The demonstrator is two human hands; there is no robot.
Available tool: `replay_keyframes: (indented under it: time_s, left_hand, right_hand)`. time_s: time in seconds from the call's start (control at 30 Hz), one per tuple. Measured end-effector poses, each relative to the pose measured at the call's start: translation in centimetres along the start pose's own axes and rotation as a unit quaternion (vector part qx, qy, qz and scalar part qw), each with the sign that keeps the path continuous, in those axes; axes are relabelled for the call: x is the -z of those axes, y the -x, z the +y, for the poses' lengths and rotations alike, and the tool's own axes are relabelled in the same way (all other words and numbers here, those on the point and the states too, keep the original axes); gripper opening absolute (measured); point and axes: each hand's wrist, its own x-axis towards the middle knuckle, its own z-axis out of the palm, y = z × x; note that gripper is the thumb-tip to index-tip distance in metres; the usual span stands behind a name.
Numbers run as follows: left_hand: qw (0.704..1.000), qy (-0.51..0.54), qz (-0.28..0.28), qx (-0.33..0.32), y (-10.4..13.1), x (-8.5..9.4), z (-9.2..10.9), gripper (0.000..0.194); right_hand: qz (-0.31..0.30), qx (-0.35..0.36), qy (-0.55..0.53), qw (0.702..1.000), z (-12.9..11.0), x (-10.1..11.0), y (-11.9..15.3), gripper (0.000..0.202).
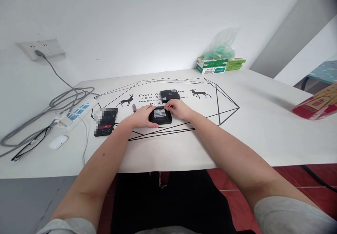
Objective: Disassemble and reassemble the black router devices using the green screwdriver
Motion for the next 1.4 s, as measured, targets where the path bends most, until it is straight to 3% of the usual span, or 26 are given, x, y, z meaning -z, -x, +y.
replay_keyframes:
  time_s: [0.33,0.7,1.07,1.23,1.4]
  left_hand:
    - [1.0,0.0,0.006,-0.019,-0.3,-0.4,-0.5,0.113]
    - [0.998,0.034,0.045,-0.038,-0.7,-1.0,-1.3,0.109]
    - [0.999,0.023,0.027,-0.04,-0.7,-1.9,0.9,0.113]
    - [0.997,0.035,0.044,-0.052,-1.0,-1.9,1.1,0.104]
    - [0.994,0.059,0.072,-0.063,-0.9,-1.7,1.3,0.099]
  right_hand:
    - [-0.018,0.0,-0.02,1.0,0.0,0.2,0.0,0.022]
    - [-0.019,0.062,0.078,0.995,-0.4,0.3,0.3,0.03]
    - [-0.027,0.063,0.098,0.993,-0.5,1.1,0.2,0.038]
    - [0.019,0.024,0.123,0.992,-0.5,1.8,0.1,0.032]
    - [0.108,-0.129,0.184,0.968,0.5,3.0,0.2,0.021]
